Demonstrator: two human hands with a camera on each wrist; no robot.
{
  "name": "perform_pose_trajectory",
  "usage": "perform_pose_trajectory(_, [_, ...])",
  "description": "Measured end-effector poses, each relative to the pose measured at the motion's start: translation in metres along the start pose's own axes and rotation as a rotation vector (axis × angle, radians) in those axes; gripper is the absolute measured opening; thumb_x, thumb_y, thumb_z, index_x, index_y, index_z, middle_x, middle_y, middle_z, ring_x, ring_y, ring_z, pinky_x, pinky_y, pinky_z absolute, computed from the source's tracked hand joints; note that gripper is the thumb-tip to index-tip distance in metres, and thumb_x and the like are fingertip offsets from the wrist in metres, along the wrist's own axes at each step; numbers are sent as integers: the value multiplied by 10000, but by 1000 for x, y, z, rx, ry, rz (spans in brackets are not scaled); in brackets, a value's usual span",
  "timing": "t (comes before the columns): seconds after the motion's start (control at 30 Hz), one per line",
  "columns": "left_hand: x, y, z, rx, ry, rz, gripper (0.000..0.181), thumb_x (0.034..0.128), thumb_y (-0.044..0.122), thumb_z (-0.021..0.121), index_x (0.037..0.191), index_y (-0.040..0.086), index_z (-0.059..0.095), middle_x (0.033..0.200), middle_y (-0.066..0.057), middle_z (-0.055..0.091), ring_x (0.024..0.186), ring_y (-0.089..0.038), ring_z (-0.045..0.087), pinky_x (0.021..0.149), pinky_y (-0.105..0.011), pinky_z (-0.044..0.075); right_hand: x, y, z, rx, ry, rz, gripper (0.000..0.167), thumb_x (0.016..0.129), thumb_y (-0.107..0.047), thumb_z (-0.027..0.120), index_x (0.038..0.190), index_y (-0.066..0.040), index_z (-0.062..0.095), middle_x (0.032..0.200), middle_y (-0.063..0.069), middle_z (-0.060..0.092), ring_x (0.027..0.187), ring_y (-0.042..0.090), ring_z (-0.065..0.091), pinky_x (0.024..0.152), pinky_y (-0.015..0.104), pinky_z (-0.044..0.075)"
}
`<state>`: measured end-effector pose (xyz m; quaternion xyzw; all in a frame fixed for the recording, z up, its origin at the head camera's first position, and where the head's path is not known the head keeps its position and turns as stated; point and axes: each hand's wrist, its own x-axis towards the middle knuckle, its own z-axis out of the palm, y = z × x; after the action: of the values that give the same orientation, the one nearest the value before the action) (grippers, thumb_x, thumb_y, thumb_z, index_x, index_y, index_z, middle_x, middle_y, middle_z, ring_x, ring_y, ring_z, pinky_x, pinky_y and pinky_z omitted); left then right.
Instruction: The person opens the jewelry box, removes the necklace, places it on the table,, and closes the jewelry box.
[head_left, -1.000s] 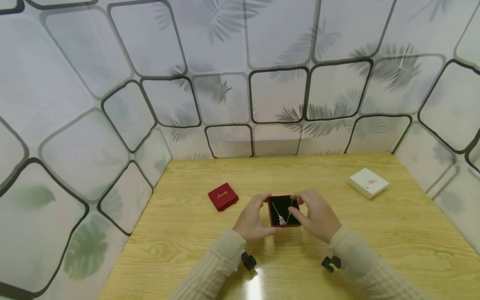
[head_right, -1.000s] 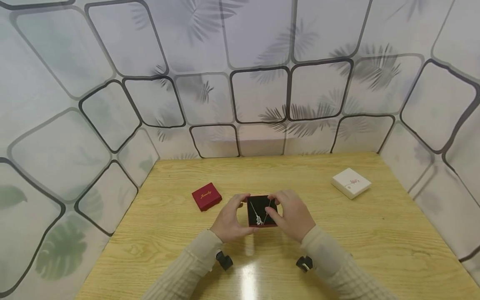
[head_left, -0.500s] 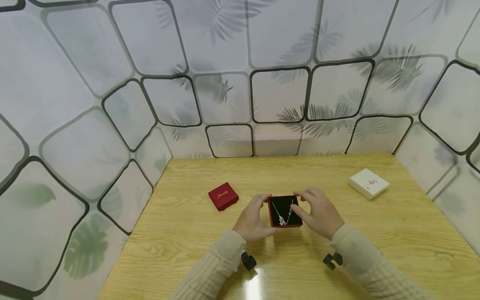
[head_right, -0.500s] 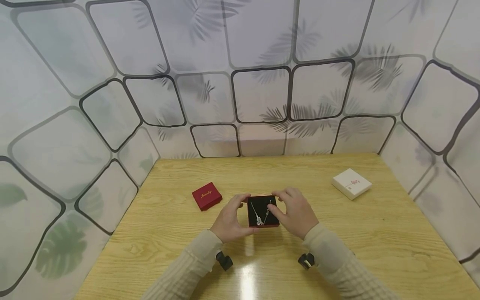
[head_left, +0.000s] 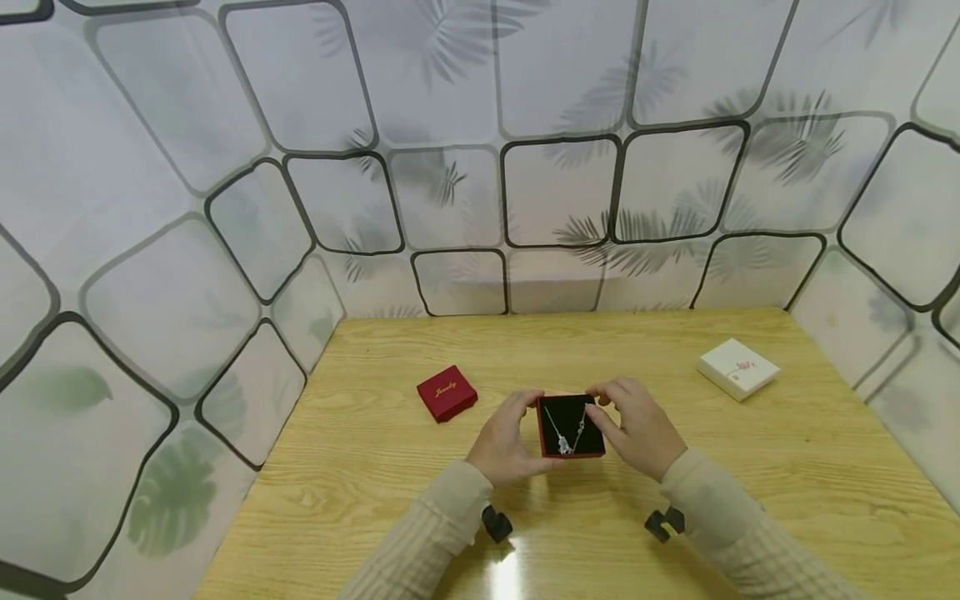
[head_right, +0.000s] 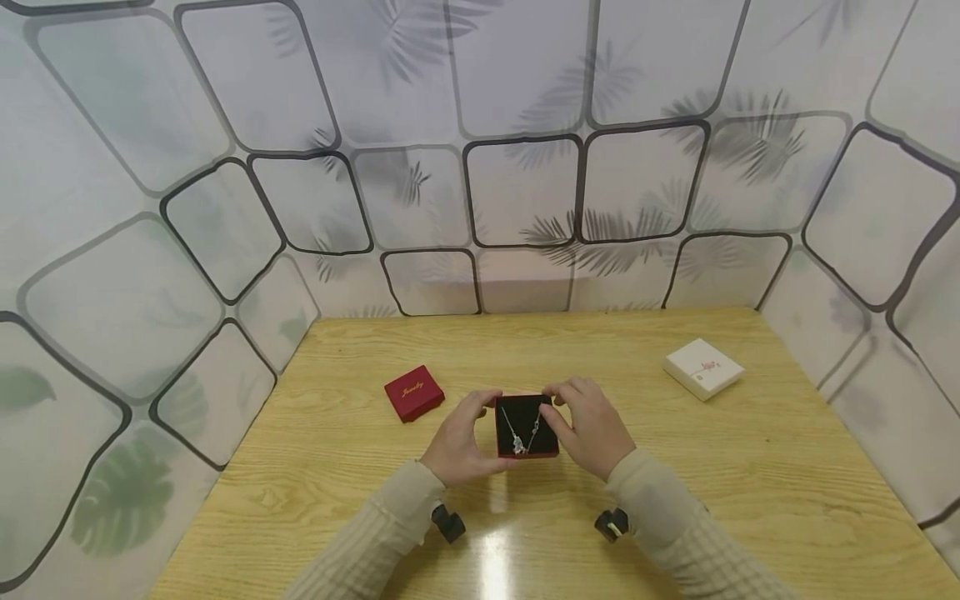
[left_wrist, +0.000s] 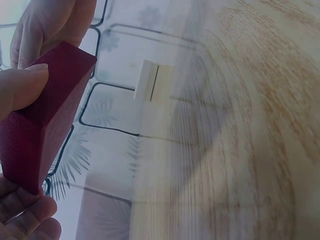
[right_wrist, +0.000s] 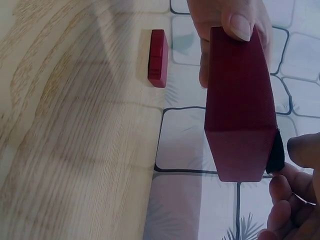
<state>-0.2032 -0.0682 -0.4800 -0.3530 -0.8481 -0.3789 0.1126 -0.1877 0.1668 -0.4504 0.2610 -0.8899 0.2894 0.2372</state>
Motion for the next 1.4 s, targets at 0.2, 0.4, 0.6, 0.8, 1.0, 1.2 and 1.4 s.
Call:
perform_pose_trajectory(0.2, [-1,0,0,9,3,24,939,667,345,890,1416,97,380,1305,-11,505,1173,-134,502,974,-317,453,0,-1,0,19,11,-18,187,896,-91,680,1072,-46,633,954,39,601,879,190,536,678,353,480])
perform_pose_trajectory(0.4, [-2,0,1,10,-7,14,938,673,372,880,1418,101,379,1299,-5,512,1179,-130,503,1001,-318,434,0,-4,-1,32,21,-37,172,874,-74,702,1028,-66,627,946,23,614,832,184,550,656,323,481])
perform_pose_trajectory(0.6, [-5,2,1,11,-16,4,943,666,362,888,1417,99,382,1302,-8,514,1184,-137,503,997,-321,438,-2,-4,-1,60,-2,-1,137,889,-92,691,996,-106,606,848,-52,589,731,111,515,563,245,425])
perform_pose_trajectory(0.8, [-6,3,1,12,-23,-8,964,655,353,896,1429,106,376,1299,-9,515,1184,-137,500,996,-328,439,-4,-5,-1,84,-12,29,183,902,-110,681,1066,-85,604,831,-62,578,716,86,504,553,236,425])
perform_pose_trajectory(1.0, [-5,4,0,40,-27,6,975,684,403,867,1453,97,351,1321,-23,508,1201,-150,500,1010,-337,431,-5,-5,-2,94,-28,31,247,911,-113,670,1149,-54,640,835,-61,592,703,72,492,555,235,421])
perform_pose_trajectory(1.2, [-6,4,1,37,-31,23,971,686,396,868,1448,95,347,1328,-35,504,1199,-160,502,1007,-338,433,-6,-4,-3,101,-52,54,186,928,-129,651,1099,-61,669,877,-51,628,714,73,500,582,251,437])
perform_pose_trajectory(1.4, [-5,4,2,33,-32,38,948,692,387,866,1428,78,353,1311,-40,505,1192,-160,499,1005,-340,433,-6,-3,-4,115,-56,53,174,937,-124,636,1098,-64,664,879,-57,628,700,66,493,579,250,433])
